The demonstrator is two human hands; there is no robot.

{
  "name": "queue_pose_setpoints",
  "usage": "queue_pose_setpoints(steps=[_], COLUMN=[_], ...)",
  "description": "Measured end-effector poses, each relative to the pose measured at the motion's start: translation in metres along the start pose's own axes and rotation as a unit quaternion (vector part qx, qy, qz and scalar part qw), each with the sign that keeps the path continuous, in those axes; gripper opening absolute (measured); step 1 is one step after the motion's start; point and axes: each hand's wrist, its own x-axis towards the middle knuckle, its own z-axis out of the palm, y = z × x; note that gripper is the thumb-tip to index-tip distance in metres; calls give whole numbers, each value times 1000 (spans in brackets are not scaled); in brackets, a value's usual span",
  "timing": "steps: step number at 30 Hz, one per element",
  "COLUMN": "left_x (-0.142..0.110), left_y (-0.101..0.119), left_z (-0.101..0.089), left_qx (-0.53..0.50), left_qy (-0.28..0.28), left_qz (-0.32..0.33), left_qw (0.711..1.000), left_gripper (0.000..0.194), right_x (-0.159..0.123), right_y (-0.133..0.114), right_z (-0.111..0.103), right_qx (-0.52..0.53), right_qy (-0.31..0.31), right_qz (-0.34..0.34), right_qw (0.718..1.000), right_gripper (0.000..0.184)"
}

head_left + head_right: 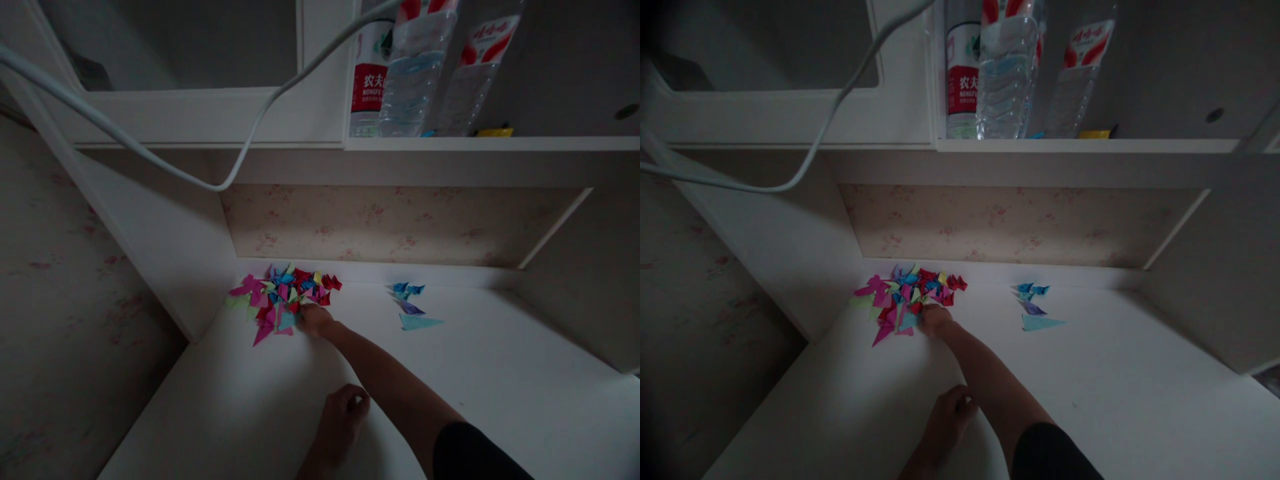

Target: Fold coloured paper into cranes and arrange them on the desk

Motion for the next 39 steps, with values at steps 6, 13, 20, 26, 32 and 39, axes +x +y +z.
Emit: queue_pose_setpoints(steps=[6,13,20,26,32,39], left_x=[1,14,16,11,11,10], left_y=[-4,-17,-21,-11,-15,-15], left_z=[0,2,5,7,10,13], left_qx=[-10,-117,-224,-125,-95,-95], left_qy=[9,64,123,99,101,81], left_qz=[3,-2,-12,21,44,13], left_qw=[1000,991,967,987,989,992], left_gripper=[23,33,43,49,44,53], right_x=[-17,-105,-215,-254,-260,-263], right_y=[5,12,38,40,35,44], right_z=[-12,-11,-3,-4,15,28], right_qx=[71,189,445,484,536,579], right_qy=[76,195,242,174,203,188], right_qz=[21,60,95,54,54,47], right_qw=[994,961,857,856,818,792], right_gripper=[24,27,23,20,19,38])
